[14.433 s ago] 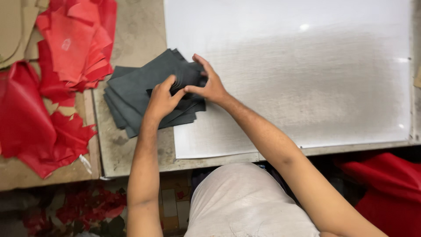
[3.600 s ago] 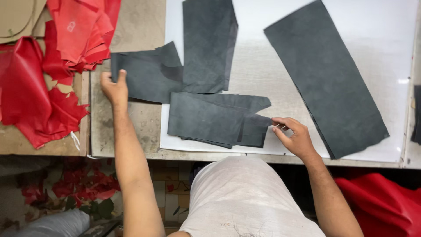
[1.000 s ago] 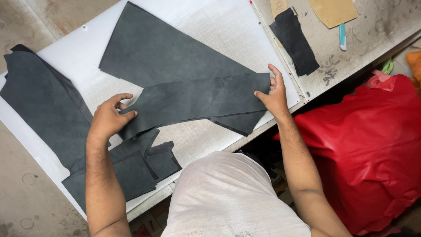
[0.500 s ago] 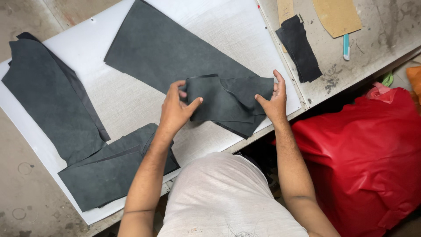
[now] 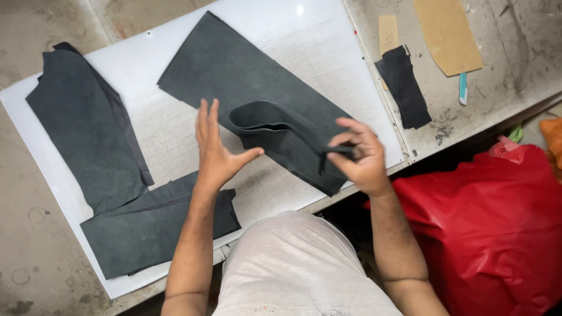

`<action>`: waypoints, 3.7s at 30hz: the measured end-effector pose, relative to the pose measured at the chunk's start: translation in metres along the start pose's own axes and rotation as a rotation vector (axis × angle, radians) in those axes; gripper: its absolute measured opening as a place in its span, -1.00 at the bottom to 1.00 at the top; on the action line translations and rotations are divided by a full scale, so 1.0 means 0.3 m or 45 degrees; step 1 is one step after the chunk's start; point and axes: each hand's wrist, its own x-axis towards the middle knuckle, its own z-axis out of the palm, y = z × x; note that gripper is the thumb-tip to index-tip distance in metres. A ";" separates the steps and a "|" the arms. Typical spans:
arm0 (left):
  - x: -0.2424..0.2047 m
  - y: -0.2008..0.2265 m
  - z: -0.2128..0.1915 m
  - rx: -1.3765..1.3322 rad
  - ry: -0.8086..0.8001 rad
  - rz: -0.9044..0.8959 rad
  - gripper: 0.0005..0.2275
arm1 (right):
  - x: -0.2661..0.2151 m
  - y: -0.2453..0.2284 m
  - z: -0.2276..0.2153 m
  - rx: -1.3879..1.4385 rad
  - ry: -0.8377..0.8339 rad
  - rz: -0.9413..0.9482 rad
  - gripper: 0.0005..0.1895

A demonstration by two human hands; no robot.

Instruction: The person sorts and stacks pre-cut red and black material pieces on a worktable. They separate the pieces by color and shape, arranging them into neat piles.

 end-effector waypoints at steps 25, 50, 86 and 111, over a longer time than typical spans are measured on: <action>0.463 -0.080 -0.530 0.129 -0.581 0.046 -0.68 | -0.213 0.079 -0.223 0.358 0.743 0.219 -0.25; -0.625 -0.596 -1.165 0.491 1.168 -0.767 -0.61 | -0.112 0.345 0.411 -0.382 -0.114 0.157 -0.67; -1.195 -0.207 -1.649 -0.371 0.632 -0.503 -0.41 | 0.375 0.316 2.129 0.688 -0.603 0.570 -0.36; -0.797 -1.051 -2.243 -0.883 2.199 -0.484 -0.47 | 0.039 0.370 1.698 0.050 -0.468 0.412 -0.51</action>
